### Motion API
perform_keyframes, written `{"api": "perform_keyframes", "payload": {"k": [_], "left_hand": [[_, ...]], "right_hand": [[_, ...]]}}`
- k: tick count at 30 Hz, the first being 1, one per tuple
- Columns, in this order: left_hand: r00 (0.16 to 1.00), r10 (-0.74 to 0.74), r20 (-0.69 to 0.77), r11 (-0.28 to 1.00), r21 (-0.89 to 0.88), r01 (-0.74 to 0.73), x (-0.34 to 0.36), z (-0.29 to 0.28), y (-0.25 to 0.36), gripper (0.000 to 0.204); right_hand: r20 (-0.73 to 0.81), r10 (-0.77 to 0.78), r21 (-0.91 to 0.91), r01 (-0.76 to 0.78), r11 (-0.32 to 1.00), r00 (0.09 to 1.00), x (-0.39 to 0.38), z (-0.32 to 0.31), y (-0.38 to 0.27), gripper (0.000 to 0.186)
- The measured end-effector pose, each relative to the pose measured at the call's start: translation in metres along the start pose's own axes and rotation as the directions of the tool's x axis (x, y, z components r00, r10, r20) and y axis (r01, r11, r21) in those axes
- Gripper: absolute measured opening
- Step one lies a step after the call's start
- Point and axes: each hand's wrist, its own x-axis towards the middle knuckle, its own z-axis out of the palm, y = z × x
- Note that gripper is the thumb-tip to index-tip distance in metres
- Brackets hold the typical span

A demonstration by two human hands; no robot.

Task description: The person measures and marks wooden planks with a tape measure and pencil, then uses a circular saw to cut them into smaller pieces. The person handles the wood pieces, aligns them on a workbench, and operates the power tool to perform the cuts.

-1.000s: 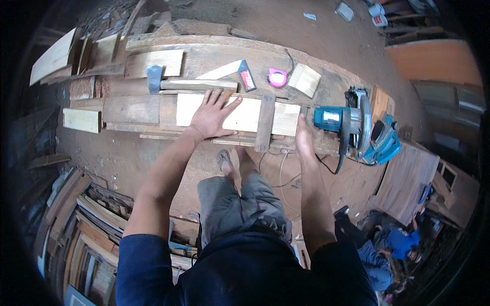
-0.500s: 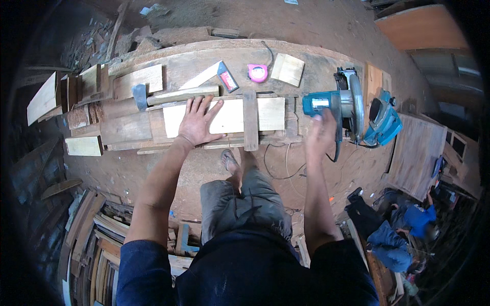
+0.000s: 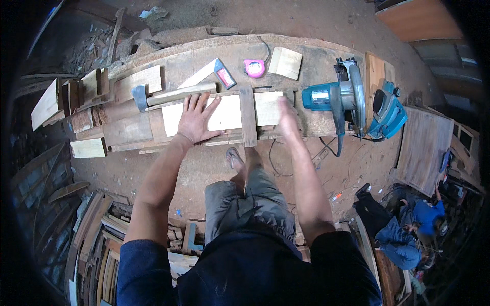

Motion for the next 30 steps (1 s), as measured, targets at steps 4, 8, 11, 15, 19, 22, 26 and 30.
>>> {"api": "perform_keyframes", "payload": {"k": [4,8,11,15,19,22,26,30], "left_hand": [[1.000,-0.004,0.014,1.000,0.018,0.004,0.001,-0.003,0.002,0.109],[0.999,-0.012,0.033,0.999,0.043,0.011,0.002,-0.001,0.003,0.110],[1.000,-0.006,0.007,0.999,0.037,0.006,0.002,0.000,0.003,0.111],[0.998,0.024,-0.049,1.000,0.014,-0.023,0.000,-0.002,0.009,0.112],[0.989,0.093,-0.117,0.995,-0.009,-0.095,0.008,-0.005,0.020,0.110],[0.998,0.057,-0.024,0.997,-0.048,-0.058,0.013,-0.004,0.021,0.110],[0.995,0.086,-0.060,0.988,-0.125,-0.093,0.013,0.001,0.011,0.113],[0.976,0.122,-0.181,0.975,-0.163,-0.152,0.006,0.003,0.002,0.111]], "right_hand": [[0.199,-0.018,0.302,-0.044,0.952,0.980,0.002,-0.005,-0.010,0.092],[0.196,-0.126,0.026,0.123,0.992,0.973,-0.013,0.003,-0.018,0.074],[-0.034,-0.295,-0.011,0.295,0.955,0.955,-0.038,-0.034,-0.025,0.052],[-0.273,-0.817,-0.708,0.468,0.528,0.508,-0.069,-0.104,-0.026,0.054],[-0.103,-0.569,-0.633,0.387,0.670,0.816,-0.019,-0.141,-0.019,0.055],[0.018,-0.407,-0.530,0.354,0.770,0.913,0.017,-0.159,-0.006,0.054],[0.120,-0.571,-0.442,0.559,0.701,0.812,0.029,-0.171,-0.013,0.054],[-0.198,-0.236,-0.085,0.224,0.971,0.951,-0.021,-0.193,-0.051,0.035]]}}
